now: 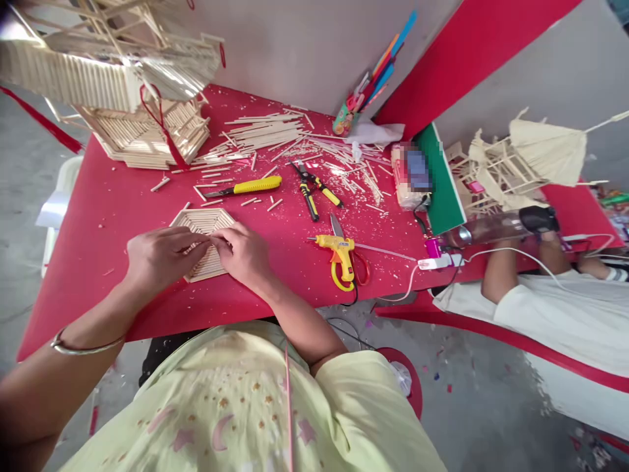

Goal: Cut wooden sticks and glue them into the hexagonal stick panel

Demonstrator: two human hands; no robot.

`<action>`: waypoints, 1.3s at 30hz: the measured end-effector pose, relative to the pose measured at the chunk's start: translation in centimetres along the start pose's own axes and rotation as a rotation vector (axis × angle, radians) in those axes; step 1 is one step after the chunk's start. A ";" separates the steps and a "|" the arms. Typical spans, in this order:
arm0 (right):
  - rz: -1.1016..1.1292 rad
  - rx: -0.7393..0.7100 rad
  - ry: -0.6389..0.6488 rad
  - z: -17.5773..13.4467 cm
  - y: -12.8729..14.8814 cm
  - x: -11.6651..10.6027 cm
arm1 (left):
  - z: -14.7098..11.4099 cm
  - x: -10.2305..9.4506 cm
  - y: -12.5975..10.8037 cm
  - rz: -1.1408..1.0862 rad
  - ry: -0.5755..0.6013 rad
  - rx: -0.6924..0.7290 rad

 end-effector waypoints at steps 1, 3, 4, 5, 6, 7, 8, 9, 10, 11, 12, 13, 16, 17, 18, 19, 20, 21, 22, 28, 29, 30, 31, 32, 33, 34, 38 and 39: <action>0.007 -0.017 -0.018 -0.4 -0.1 -0.7 | 0.1 0.0 0.1 -0.027 -0.013 -0.008; -0.015 -0.022 -0.088 -2.1 -0.6 -3.0 | 0.2 -0.1 0.3 -0.103 -0.034 -0.084; -0.051 0.005 -0.140 -3.4 -1.1 -4.5 | 0.3 -0.2 0.5 -0.156 -0.035 -0.148; -0.097 0.055 -0.214 -4.9 -1.7 -6.2 | 0.4 -0.4 0.7 -0.212 -0.034 -0.222; -0.154 0.110 -0.285 -6.6 -2.6 -7.9 | 0.5 -0.5 0.8 -0.274 -0.024 -0.296; -0.230 0.180 -0.376 -8.4 -3.7 -9.7 | 0.6 -0.7 0.9 -0.332 -0.016 -0.357; -0.313 0.275 -0.433 -10.0 -4.9 -11.2 | 0.6 -0.8 1.0 -0.369 -0.012 -0.396; -0.387 0.384 -0.448 -11.5 -6.3 -12.4 | 0.7 -1.0 1.0 -0.396 -0.002 -0.411; -0.433 0.498 -0.441 -12.7 -7.7 -13.3 | 0.8 -1.1 0.9 -0.418 -0.001 -0.416; -0.443 0.593 -0.395 -13.5 -9.1 -13.9 | 0.9 -1.2 0.9 -0.427 -0.001 -0.421; -0.422 0.664 -0.335 -13.9 -10.2 -14.1 | 1.0 -1.2 0.9 -0.424 -0.003 -0.424; -0.398 0.730 -0.293 -14.2 -11.2 -14.2 | 1.1 -1.2 0.8 -0.404 -0.003 -0.421; -0.342 0.845 -0.174 -14.0 -12.6 -14.0 | 1.0 -1.2 0.8 -0.296 -0.052 -0.397; -0.322 0.858 -0.162 -13.8 -12.7 -14.0 | 1.0 -1.2 0.9 -0.263 -0.070 -0.387; -0.293 0.857 -0.177 -13.7 -12.7 -14.0 | 0.9 -1.2 0.9 -0.241 -0.080 -0.378; -0.248 0.844 -0.220 -13.6 -12.4 -14.1 | 0.9 -1.2 1.0 -0.227 -0.084 -0.371; -0.183 0.821 -0.281 -13.5 -12.0 -14.1 | 0.9 -1.1 1.1 -0.221 -0.082 -0.364; -0.105 0.789 -0.348 -13.5 -11.3 -14.0 | 0.9 -1.1 1.2 -0.218 -0.081 -0.359; -0.024 0.747 -0.408 -13.3 -10.5 -13.8 | 0.9 -1.0 1.3 -0.216 -0.080 -0.353; 0.053 0.436 -0.258 -9.1 -3.3 -9.6 | 0.9 -1.0 1.3 -0.194 -0.073 -0.337; 0.044 0.355 -0.219 -8.0 -2.3 -8.7 | 0.8 -1.1 1.2 -0.193 -0.073 -0.345; 0.009 0.286 -0.202 -7.1 -1.6 -7.8 | 0.8 -1.2 1.2 -0.193 -0.075 -0.354; -0.052 0.239 -0.210 -6.2 -1.2 -7.0 | 0.8 -1.3 1.2 -0.191 -0.076 -0.359; -0.131 0.207 -0.238 -5.5 -1.0 -6.3 | 0.8 -1.4 1.1 -0.186 -0.075 -0.362; -0.217 0.187 -0.273 -4.9 -1.0 -5.6 | 0.8 -1.4 1.1 -0.179 -0.071 -0.363; -0.296 0.176 -0.305 -4.4 -1.1 -5.0 | 0.8 -1.5 1.1 -0.170 -0.064 -0.362; -0.447 0.169 -0.288 -3.3 -1.6 -3.1 | 0.9 -1.3 1.2 -0.136 -0.013 -0.357; -0.455 0.182 -0.263 -3.2 -1.7 -2.8 | 0.9 -1.2 1.2 -0.132 -0.001 -0.357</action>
Point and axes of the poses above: each hand's wrist, its own z-axis towards the middle knuckle, its own x-axis out of the palm, y = z × x, the point moved 2 cm from there along z, towards the middle knuckle, and after that the axes turned 5 degrees about y, right-handed, at the moved point
